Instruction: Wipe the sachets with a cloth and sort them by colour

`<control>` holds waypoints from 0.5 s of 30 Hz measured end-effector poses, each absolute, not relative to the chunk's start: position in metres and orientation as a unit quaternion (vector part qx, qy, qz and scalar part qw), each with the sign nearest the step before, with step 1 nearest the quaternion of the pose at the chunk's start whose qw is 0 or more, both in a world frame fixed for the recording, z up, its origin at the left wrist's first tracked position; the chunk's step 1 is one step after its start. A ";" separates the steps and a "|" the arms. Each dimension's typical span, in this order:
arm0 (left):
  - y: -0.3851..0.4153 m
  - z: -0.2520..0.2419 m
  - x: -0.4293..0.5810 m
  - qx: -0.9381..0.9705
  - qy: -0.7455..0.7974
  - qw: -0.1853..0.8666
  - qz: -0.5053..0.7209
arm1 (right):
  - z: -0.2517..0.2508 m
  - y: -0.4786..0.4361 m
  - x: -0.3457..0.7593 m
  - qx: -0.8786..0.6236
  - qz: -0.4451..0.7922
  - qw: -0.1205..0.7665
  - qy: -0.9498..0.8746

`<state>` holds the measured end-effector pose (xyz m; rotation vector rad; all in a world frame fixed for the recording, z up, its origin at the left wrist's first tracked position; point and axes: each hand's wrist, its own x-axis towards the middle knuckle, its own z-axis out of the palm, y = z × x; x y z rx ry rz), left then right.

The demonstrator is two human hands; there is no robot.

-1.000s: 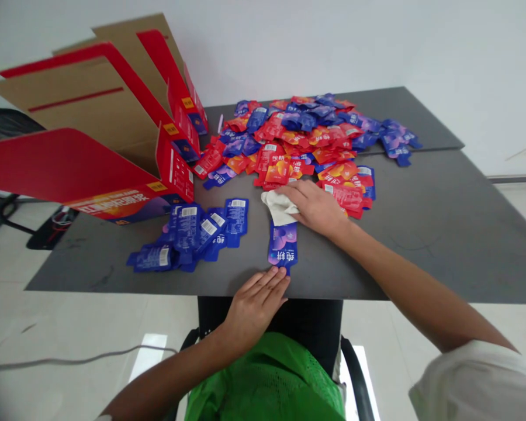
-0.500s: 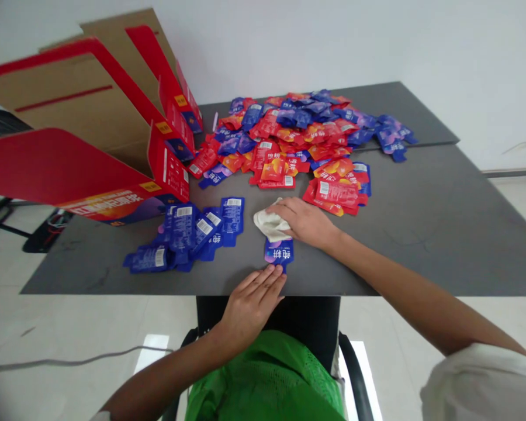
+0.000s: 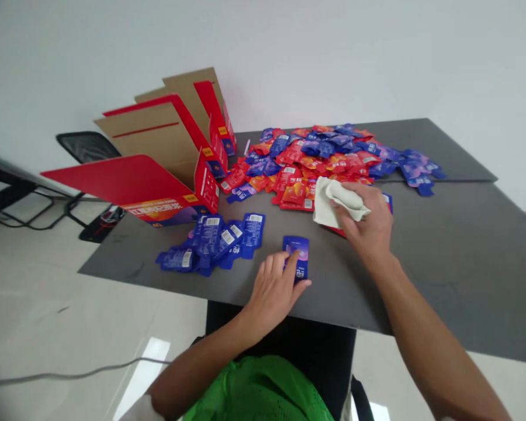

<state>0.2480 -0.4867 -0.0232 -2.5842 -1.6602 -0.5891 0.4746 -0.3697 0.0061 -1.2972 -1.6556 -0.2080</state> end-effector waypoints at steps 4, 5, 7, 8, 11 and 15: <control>-0.476 -0.029 0.266 -0.802 -0.573 0.021 -0.169 | 0.007 -0.366 0.480 -0.551 -0.067 0.522 -0.648; -0.474 -0.028 0.269 -0.798 -0.579 0.023 -0.163 | 0.008 -0.366 0.482 -0.555 -0.061 0.526 -0.641; -0.469 -0.021 0.275 -0.792 -0.592 0.027 -0.145 | 0.009 -0.367 0.486 -0.561 -0.050 0.531 -0.632; -0.467 -0.016 0.279 -0.788 -0.601 0.026 -0.131 | 0.010 -0.367 0.488 -0.564 -0.048 0.534 -0.628; -0.460 0.005 0.288 -0.775 -0.629 0.000 -0.061 | 0.012 -0.368 0.492 -0.559 -0.047 0.545 -0.623; -0.454 0.031 0.295 -0.774 -0.631 -0.050 0.026 | 0.013 -0.369 0.493 -0.548 -0.034 0.547 -0.632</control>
